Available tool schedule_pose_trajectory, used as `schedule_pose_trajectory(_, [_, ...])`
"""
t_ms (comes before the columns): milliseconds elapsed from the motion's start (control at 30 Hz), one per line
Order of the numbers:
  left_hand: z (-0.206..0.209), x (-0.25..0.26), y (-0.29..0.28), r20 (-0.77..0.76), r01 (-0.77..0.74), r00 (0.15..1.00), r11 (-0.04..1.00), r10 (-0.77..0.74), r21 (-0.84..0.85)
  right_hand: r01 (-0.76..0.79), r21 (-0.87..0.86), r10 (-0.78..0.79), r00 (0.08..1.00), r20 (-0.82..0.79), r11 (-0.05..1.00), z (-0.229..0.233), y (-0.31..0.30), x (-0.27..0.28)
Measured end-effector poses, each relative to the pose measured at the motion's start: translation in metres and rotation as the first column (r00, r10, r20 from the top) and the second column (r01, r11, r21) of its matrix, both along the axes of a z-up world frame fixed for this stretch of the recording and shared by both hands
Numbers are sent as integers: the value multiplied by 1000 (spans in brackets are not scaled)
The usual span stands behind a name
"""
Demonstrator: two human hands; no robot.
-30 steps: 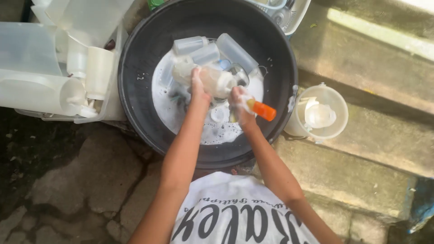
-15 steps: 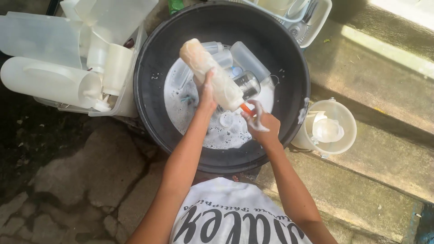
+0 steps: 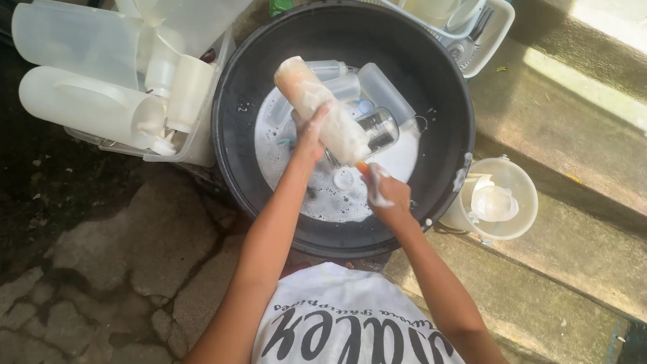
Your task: Washing various plastic containers and bottles in a large basin with soapy water.
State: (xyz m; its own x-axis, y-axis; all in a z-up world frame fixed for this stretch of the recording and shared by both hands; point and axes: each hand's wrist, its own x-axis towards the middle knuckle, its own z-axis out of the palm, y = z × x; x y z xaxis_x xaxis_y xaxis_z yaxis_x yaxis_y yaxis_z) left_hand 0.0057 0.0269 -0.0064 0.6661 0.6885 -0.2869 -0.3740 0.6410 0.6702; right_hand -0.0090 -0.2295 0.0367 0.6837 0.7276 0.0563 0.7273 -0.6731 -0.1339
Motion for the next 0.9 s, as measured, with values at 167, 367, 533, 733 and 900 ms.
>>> schedule_pose_trajectory(167, [-23, -13, 40, 351, 137, 926, 990, -137, 28, 103, 274, -5, 941, -338, 956, 5, -34, 4])
schedule_pose_trajectory(367, [34, -34, 8, 164, 344, 920, 935, -355, 88, 74, 286, -100, 992, 77, 955, 13, 21, -6])
schedule_pose_trajectory(533, [1, -3, 81, 16, 137, 991, 981, -136, -136, -73, 223, 1, 951, 309, 972, 8, 17, -4])
schedule_pose_trajectory(733, [-12, 4, 42, 14, 70, 997, 998, -70, 0, 128, 435, -58, 984, -171, 892, -53, 26, -4])
schedule_pose_trajectory(900, [-46, -15, 38, 493, 443, 807, 886, -325, -139, 743, 133, -181, 326, -928, 656, -34, -1, -1])
